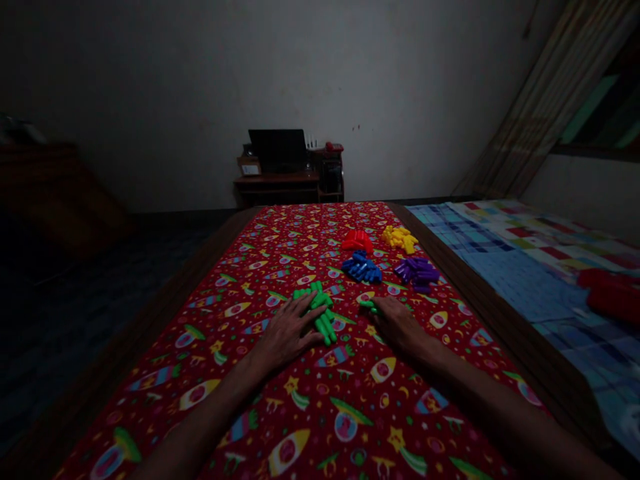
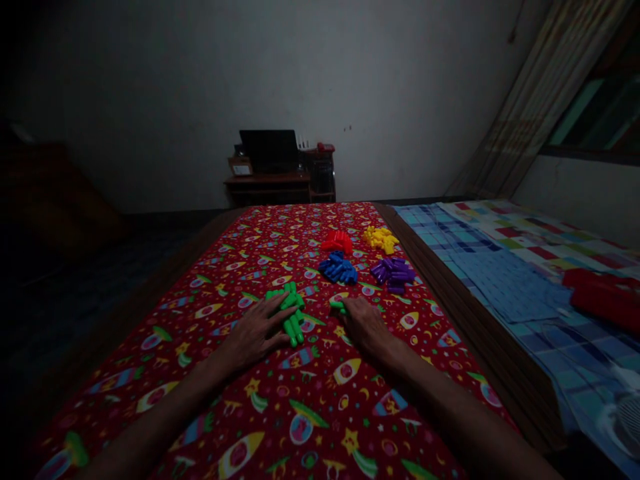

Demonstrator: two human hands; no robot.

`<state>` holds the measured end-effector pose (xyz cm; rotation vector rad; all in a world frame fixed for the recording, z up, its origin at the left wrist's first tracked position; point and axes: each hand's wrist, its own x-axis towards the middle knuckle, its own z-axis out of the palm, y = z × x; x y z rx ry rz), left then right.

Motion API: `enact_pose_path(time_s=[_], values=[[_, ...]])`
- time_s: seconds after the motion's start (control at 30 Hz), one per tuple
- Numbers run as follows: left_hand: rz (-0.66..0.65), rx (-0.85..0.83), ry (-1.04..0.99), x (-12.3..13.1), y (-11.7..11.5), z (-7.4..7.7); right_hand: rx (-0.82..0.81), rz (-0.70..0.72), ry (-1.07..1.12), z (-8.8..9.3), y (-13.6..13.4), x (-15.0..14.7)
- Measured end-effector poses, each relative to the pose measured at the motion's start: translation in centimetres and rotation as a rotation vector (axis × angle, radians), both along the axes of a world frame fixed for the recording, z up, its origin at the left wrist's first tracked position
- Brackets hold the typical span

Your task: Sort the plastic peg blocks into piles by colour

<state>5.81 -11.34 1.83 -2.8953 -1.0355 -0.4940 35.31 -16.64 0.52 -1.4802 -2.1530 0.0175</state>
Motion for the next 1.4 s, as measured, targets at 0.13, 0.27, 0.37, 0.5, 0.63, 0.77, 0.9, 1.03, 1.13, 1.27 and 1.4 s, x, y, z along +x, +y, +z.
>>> enact_pose_path(time_s=[0.13,0.27,0.37,0.5,0.63,0.77,0.9,1.03,1.13,1.27,1.4], values=[[-0.001,0.03,-0.027,-0.5,0.1,-0.5,0.055,-0.161,-0.141,0.3,-0.4,2.9],[-0.009,0.051,-0.066,-0.5,0.0,-0.7,0.12,-0.253,-0.245,0.3,-1.3,5.0],[-0.015,0.046,-0.088,-0.4,-0.1,-0.5,0.207,-0.242,-0.221,0.6,-1.8,5.0],[0.011,0.025,-0.159,-0.3,-0.3,-0.4,0.27,-0.033,-0.192,1.7,-1.5,1.3],[0.027,0.009,-0.199,-0.3,-0.6,-0.3,0.259,0.224,-0.246,2.3,-0.5,-3.5],[0.007,0.024,-0.208,-0.4,-0.5,-0.4,0.161,0.181,-0.248,2.2,-0.1,-3.3],[-0.006,0.024,-0.23,-0.5,-0.3,-0.7,0.111,0.071,-0.149,1.6,-0.8,0.7],[-0.038,0.025,-0.235,-0.5,-0.1,-0.9,0.213,0.074,-0.065,0.3,-0.9,4.2],[-0.049,0.026,-0.226,-0.4,-0.1,-0.8,0.252,0.099,0.031,-0.2,0.0,5.4],[-0.045,0.006,-0.251,-0.4,-0.2,-0.7,0.248,0.128,0.134,0.8,0.8,3.5],[-0.031,-0.025,-0.262,-0.5,-0.2,-0.8,0.021,0.213,0.242,2.3,-0.1,-2.6]])
